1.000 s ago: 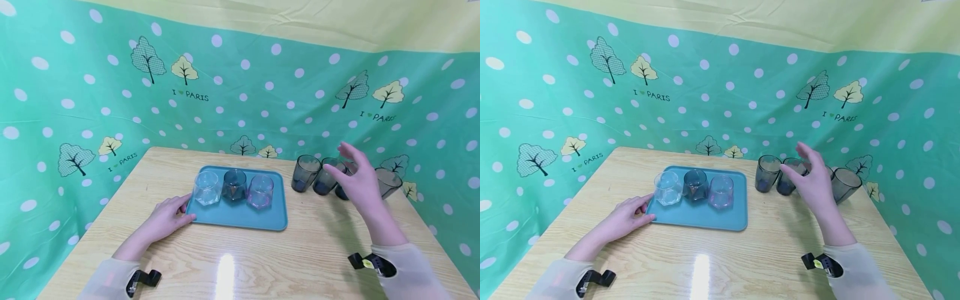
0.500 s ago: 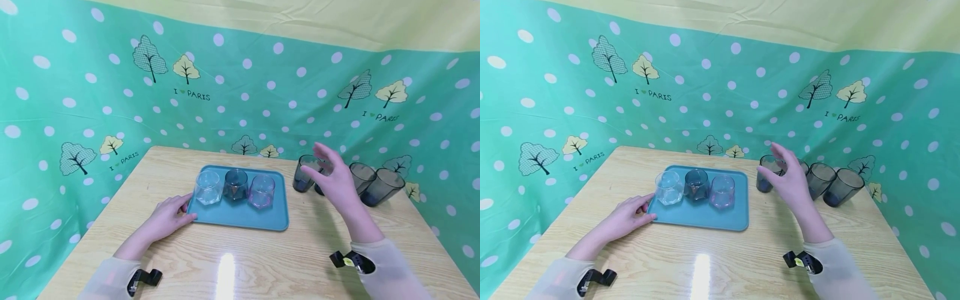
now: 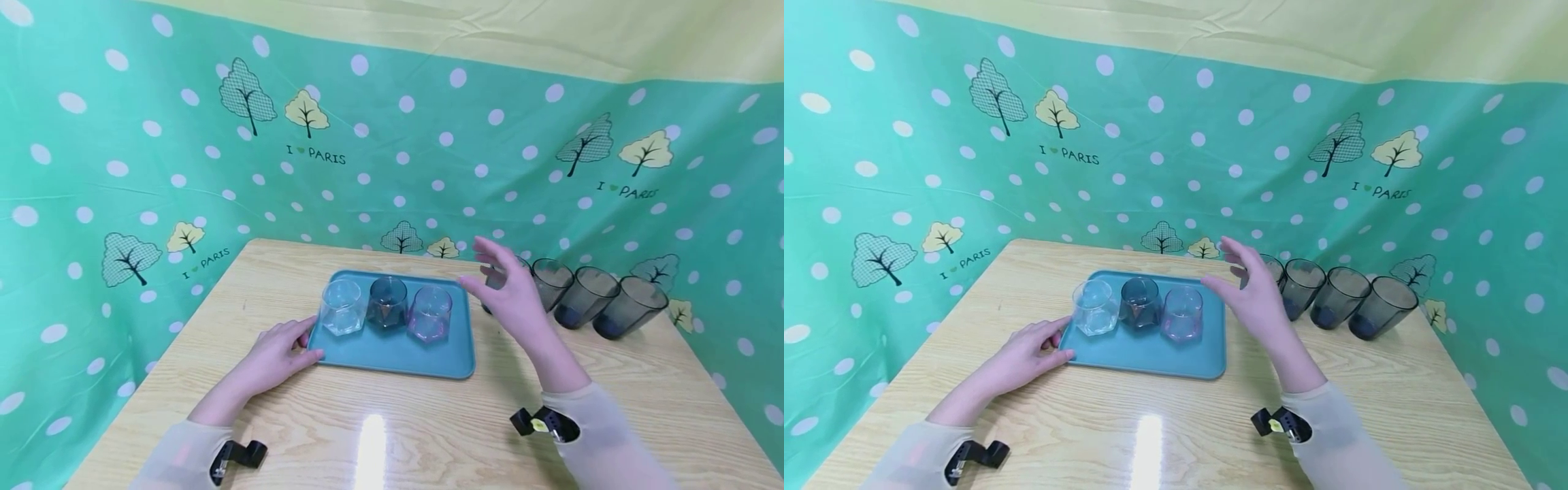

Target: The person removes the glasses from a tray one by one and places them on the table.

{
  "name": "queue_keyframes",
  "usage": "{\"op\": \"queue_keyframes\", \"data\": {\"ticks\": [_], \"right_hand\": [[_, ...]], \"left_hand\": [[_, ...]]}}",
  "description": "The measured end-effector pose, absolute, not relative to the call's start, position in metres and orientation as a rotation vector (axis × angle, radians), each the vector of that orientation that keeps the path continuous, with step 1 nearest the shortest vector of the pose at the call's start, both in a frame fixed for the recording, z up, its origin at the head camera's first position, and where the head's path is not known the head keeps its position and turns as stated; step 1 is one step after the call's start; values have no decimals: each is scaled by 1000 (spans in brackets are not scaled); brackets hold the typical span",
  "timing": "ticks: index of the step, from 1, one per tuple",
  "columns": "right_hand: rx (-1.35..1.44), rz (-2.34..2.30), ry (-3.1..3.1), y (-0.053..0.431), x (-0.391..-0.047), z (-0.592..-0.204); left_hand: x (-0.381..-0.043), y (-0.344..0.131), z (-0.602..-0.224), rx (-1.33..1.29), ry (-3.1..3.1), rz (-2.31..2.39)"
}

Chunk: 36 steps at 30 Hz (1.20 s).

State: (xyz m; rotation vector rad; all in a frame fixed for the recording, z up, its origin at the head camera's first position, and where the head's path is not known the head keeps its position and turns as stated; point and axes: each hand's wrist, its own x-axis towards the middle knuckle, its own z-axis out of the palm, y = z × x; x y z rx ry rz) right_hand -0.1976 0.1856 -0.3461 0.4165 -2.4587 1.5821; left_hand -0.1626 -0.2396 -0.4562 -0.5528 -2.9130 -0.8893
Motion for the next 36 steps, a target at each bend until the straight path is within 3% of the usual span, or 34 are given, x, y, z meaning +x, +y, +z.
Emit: {"op": "queue_keyframes", "data": {"ticks": [14,36], "right_hand": [[524,1690,-2523,156,-204,-370],[497,1679,-2660,157,-206,-397]], "left_hand": [[-163,-240,-457,-540,-2926,-887],[-163,-239,-459,-601,-2838,-862]]}}
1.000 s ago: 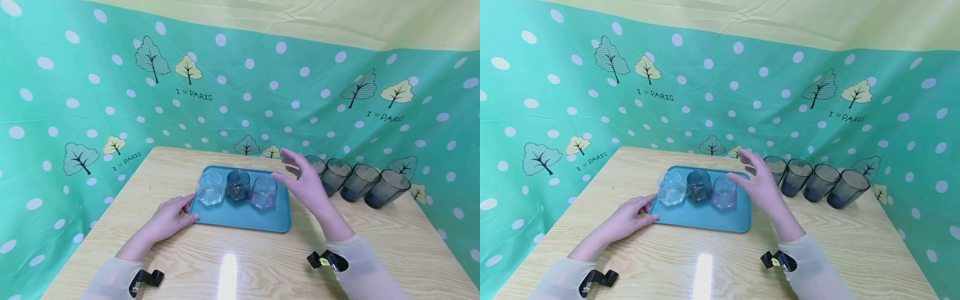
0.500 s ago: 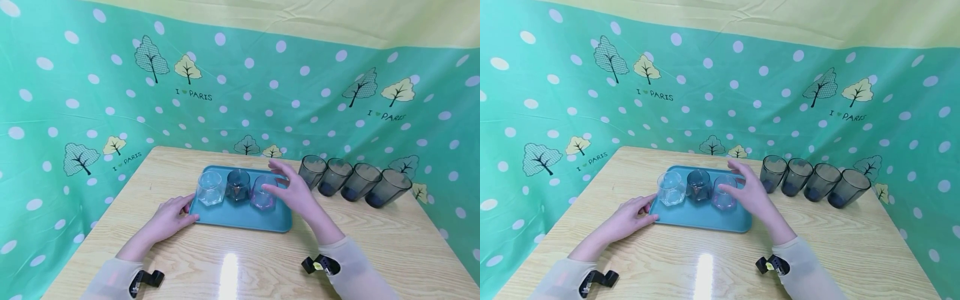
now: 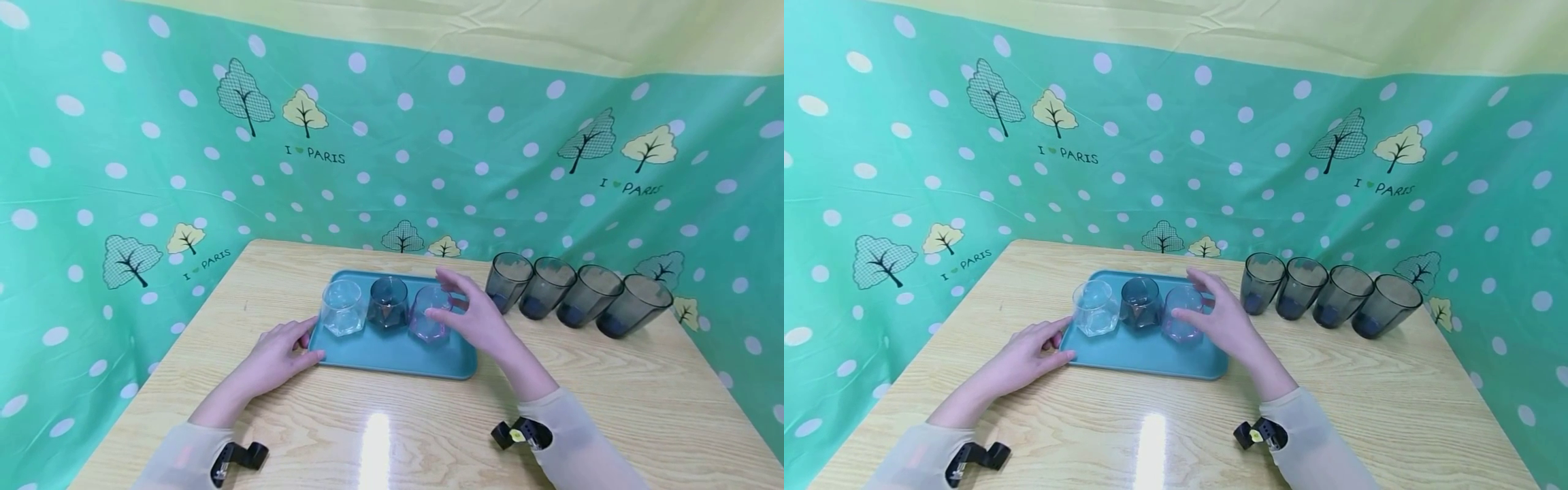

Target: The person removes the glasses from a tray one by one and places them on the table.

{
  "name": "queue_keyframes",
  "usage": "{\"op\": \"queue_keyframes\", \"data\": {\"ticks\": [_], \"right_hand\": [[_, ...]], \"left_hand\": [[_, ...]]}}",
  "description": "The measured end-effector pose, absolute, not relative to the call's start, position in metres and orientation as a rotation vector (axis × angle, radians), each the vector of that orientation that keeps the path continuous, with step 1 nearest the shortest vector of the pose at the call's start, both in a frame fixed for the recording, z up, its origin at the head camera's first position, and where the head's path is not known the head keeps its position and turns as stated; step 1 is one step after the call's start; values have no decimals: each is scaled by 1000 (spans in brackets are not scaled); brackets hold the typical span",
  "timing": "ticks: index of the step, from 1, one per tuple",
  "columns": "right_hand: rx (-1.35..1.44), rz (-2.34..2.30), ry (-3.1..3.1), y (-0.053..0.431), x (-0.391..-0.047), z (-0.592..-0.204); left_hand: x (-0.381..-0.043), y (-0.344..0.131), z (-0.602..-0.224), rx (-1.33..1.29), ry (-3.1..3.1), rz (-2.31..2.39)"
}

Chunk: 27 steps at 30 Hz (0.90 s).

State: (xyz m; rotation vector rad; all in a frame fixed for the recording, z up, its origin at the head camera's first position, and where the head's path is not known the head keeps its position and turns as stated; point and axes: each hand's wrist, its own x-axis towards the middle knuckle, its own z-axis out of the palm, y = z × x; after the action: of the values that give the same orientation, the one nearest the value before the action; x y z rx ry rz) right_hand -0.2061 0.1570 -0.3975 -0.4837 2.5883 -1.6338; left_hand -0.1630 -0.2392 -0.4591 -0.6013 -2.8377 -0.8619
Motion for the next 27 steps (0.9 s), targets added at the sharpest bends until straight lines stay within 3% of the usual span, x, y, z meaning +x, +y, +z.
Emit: {"op": "queue_keyframes", "data": {"ticks": [27], "right_hand": [[-456,-1554,2553,159,-208,-411]], "left_hand": [[-166,-239,-457,-552,-2920,-857]]}}
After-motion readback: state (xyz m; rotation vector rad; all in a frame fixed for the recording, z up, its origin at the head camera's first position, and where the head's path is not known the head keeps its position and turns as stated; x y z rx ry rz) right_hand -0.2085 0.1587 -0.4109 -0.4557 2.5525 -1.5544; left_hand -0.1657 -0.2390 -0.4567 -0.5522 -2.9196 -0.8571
